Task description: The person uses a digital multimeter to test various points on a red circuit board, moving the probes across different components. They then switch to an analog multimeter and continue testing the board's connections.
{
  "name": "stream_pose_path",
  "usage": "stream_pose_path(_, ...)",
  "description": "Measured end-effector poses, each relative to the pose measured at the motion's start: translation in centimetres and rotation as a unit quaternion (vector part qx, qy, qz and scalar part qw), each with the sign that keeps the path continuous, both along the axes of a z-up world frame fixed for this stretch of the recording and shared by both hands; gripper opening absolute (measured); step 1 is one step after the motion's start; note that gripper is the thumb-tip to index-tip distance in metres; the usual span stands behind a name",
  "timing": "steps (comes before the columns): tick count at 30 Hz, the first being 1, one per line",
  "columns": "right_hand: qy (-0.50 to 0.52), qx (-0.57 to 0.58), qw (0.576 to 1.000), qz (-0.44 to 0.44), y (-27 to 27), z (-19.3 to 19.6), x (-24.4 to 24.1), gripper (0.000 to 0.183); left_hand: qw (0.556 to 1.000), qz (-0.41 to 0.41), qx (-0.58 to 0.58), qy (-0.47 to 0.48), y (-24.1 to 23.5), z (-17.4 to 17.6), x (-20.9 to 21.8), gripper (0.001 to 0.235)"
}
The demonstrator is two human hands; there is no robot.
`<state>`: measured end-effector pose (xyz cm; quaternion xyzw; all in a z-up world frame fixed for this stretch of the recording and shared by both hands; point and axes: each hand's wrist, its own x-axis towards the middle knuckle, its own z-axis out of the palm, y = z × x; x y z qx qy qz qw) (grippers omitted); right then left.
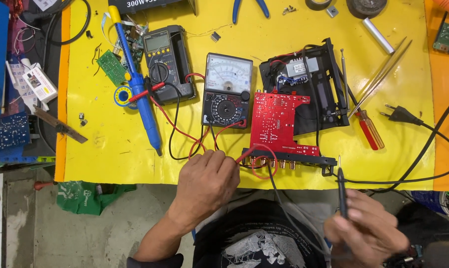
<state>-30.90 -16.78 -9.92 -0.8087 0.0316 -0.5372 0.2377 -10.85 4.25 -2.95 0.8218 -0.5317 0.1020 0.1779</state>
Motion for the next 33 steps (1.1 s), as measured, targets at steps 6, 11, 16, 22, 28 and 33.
stream_pose_path(6,0.438,0.425,0.789,0.074,-10.1,0.5,-7.8,0.035,0.996,0.091,-0.006,-0.004,0.8,0.0,0.8,0.025)
stream_pose_path(11,-0.197,0.123,0.972,0.013,-0.3,-0.5,1.3,0.031,0.999,0.03,-0.031,0.028,0.2,0.7,0.3,0.03)
stream_pose_path(16,-0.098,0.145,0.976,0.127,0.5,1.1,-0.8,0.018,0.999,-0.013,-0.031,0.027,-0.5,2.2,-0.3,0.03)
stream_pose_path(22,0.068,0.145,0.971,0.179,1.4,2.8,-0.2,0.033,0.996,-0.076,-0.03,0.031,-1.2,3.8,-1.3,0.03)
stream_pose_path(28,0.066,-0.1,0.988,0.1,-0.7,0.5,2.1,0.023,0.98,-0.186,-0.025,0.057,-0.5,4.3,-2.6,0.024)
stream_pose_path(33,0.15,-0.03,0.975,0.163,-1.3,1.0,2.9,0.022,0.976,-0.203,-0.028,0.077,0.4,4.9,-2.0,0.022)
